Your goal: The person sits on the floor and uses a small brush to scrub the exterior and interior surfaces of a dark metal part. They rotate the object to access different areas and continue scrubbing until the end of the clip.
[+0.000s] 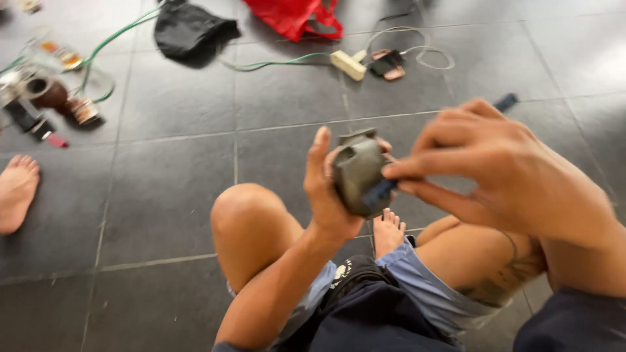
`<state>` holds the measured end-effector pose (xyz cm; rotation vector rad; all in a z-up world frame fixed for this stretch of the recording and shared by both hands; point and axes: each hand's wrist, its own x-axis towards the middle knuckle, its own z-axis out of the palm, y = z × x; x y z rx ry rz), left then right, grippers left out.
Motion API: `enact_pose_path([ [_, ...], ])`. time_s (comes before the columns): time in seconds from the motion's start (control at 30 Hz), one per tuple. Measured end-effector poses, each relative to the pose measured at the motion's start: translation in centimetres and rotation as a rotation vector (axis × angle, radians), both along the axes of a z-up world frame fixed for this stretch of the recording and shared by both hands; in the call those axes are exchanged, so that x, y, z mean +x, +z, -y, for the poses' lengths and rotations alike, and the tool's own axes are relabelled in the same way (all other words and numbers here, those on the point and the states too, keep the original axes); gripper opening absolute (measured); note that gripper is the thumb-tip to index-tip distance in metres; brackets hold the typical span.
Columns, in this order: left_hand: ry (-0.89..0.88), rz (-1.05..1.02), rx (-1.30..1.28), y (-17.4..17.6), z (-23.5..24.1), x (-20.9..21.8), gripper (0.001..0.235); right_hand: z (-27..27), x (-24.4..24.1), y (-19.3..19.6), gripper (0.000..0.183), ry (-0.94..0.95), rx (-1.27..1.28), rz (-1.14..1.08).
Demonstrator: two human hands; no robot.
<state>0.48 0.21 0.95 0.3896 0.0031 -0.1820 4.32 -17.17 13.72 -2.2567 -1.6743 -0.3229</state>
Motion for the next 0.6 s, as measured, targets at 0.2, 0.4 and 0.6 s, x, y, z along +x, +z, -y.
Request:
enact_pose_path([
  [0.2,0.177,0.068,0.073,1.8,0.1,-0.3,0.053,-0.4,-0.5,0.7,0.017,0.078,0.024,-0.127],
  [0.4,0.239,-0.067,0.042,1.5,0.1,-0.3,0.043,-1.0,-0.1,1.1,0.017,0.095,-0.013,-0.147],
  [0.6,0.267,-0.079,0.094,2.8,-0.6,-1.0,0.047,-1.5,-0.1,0.6,0.015,0.105,0.005,-0.118],
])
